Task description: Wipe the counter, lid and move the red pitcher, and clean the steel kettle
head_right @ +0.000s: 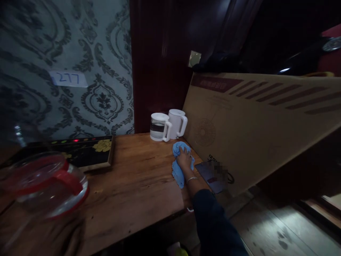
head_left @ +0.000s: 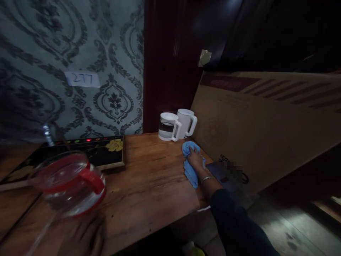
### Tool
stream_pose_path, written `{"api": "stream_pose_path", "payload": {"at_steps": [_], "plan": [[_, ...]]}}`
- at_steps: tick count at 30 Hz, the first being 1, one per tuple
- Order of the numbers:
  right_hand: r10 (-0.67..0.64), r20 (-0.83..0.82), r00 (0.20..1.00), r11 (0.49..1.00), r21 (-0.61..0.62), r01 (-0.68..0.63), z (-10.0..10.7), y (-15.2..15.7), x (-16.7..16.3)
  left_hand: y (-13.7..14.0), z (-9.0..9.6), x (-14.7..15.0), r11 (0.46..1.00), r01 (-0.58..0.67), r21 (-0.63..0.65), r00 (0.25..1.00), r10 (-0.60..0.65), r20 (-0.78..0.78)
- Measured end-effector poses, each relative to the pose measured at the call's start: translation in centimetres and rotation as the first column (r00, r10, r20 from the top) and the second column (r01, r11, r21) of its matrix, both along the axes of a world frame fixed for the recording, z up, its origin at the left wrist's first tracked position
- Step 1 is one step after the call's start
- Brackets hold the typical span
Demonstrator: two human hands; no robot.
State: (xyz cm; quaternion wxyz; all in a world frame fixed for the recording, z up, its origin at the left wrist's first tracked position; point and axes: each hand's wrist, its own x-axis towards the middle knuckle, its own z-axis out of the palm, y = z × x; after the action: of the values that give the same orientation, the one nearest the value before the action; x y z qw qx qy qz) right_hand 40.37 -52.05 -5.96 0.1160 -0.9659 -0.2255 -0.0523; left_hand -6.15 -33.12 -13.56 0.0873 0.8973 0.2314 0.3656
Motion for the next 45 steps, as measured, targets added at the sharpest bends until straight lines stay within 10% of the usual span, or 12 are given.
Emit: {"api": "stream_pose_path", "payload": {"at_steps": [9, 18, 25, 34, 36, 41, 45], "plan": [[0.458, 0.064, 0.887, 0.888, 0.005, -0.459, -2.8, 0.9, -11.5, -3.8, 4.1, 0.7, 0.986, -0.068, 0.155, 0.992, 0.084, -0.098], [0.910, -0.047, 0.412, 0.413, 0.207, -0.887, -0.7, 3.6, -26.1, -4.5, 4.4, 0.3, 0.997, -0.077, 0.008, 0.995, 0.077, -0.057], [0.988, -0.072, 0.140, 0.154, 0.254, -0.955, 0.8, 1.5, -24.6, -4.9, 4.8, -0.4, 0.992, -0.025, -0.125, 0.991, 0.041, 0.125], [0.860, 0.088, 0.503, 0.505, 0.007, -0.863, 2.3, 4.3, -17.0, -5.1, 4.7, -0.5, 0.975, 0.001, -0.220, 0.970, 0.053, 0.237], [0.848, 0.143, 0.509, 0.500, 0.096, -0.860, 1.5, 5.3, -17.8, -4.8, 5.1, -1.0, 0.963, 0.008, -0.271, 0.955, 0.073, 0.286], [0.837, 0.234, 0.495, 0.309, 0.543, -0.781, -1.1, 7.3, -22.9, -1.4, 6.8, -4.6, 0.936, -0.269, -0.229, 0.919, 0.321, 0.230], [0.851, 0.036, 0.524, 0.338, 0.727, -0.598, -2.4, 8.2, -26.3, 3.7, 8.5, -10.2, 0.823, -0.528, -0.210, 0.814, 0.561, 0.153]]}}
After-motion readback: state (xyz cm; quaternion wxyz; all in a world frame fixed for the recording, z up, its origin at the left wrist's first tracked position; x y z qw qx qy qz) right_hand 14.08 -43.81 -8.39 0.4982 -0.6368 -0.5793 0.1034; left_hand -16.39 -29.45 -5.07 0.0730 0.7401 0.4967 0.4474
